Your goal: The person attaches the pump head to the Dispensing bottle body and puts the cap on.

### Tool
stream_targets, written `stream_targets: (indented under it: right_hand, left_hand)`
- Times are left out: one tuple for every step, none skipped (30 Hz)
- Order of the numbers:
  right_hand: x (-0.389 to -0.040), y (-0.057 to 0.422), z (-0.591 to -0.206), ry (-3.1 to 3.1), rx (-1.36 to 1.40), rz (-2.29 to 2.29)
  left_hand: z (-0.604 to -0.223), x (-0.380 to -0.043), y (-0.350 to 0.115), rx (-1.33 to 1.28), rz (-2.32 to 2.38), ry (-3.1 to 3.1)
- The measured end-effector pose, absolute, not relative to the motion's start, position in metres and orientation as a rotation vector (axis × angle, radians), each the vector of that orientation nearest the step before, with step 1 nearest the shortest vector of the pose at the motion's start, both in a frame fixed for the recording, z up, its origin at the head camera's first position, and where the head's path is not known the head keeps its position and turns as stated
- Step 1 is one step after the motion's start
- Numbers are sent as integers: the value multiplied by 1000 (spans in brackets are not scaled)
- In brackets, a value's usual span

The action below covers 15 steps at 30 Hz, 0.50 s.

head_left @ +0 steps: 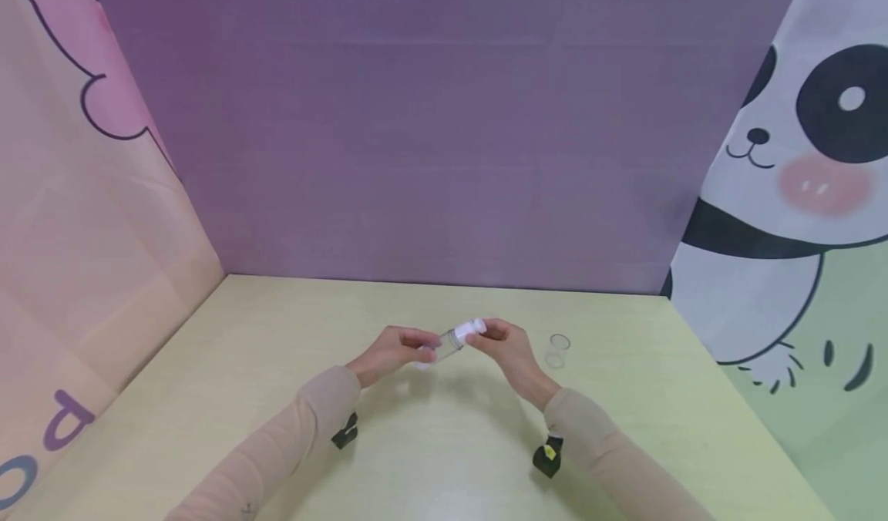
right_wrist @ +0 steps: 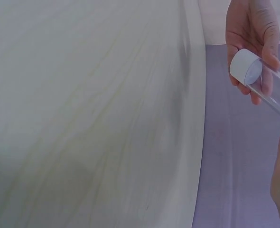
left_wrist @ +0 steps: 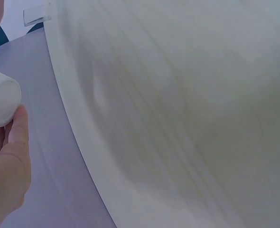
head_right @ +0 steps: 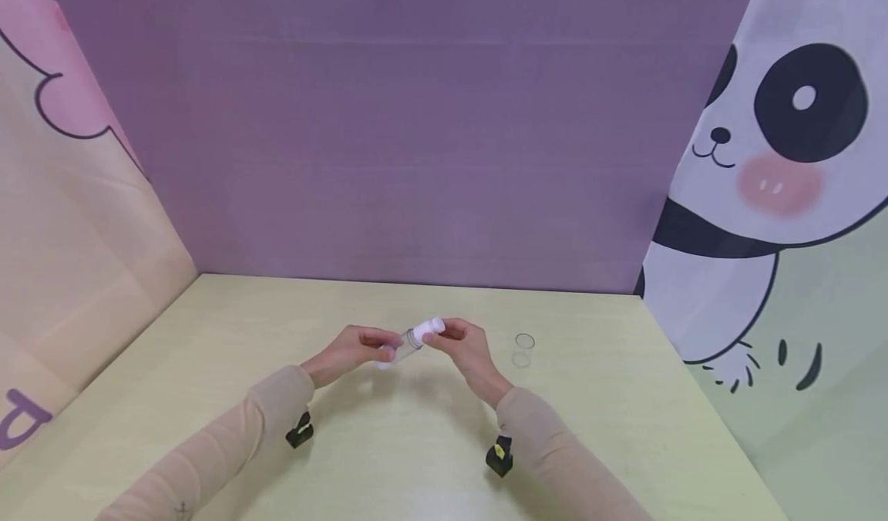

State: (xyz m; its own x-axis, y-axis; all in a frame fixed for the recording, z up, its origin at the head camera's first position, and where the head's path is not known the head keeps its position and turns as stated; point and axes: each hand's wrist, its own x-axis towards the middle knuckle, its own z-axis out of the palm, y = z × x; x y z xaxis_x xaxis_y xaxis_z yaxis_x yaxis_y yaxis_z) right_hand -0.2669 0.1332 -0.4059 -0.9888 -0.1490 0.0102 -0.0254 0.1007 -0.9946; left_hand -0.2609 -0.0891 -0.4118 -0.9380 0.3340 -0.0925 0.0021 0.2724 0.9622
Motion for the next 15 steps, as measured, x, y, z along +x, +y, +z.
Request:
stream_targets:
  right_hand:
    - [-267,133,-406,2262,-181,-2038]
    - [-267,133,-406,2263,-184,-2040]
    - [-267,133,-406,2264,-189,-2042]
    - [-266,132,-406,2263,-190,-2046]
    - [-266,132,-406,2266,-191,-2048]
    - [-266,132,-406,2264,-190,-2051]
    - [-265,132,-405,2264,-189,-2051]
    - [-265,132,-405,2259,-188,-2053]
    - [-265,132,-405,2258,-188,-2052]
    - [-265,132,-405,2251,-186,-2052]
    - [-265,133,-406,2251,-191,-2049]
    - [-265,133,-406,2241,-197,-2049]
    - [-265,134,-406,2236,-211,-2046]
    - [-265,134,-406,2222,-231,-2049]
    - [-266,135,-406,2208,-259,-2053]
  left_hand:
    - [-411,-261,-89,309,1715,2270]
    - [-411,-260,-89,310,1715,2272]
    - [-411,-260,-89,312,1713,2274]
    - [-411,-260,-90,313,1712,2278]
    - [-411,-260,-90,317,1710,2280]
    - [-411,-260,-90,319,1709,2281]
    - [-411,-260,-90,319,1708,2281]
    - [-411,-260,-90,319,1708,2281]
    - [-411,-260,-90,319,1707,2281]
    - [-410,-260,-90,319,1707,2282]
    - [-410,-259,-90,319,1708,2280]
    - [-410,-259,-90,317,1709,2278]
    - [-410,-260,-90,319,1709,2279]
    - [-410,-260,-90,320,1708,2282]
    - [-410,-260,-90,321,1707,2283]
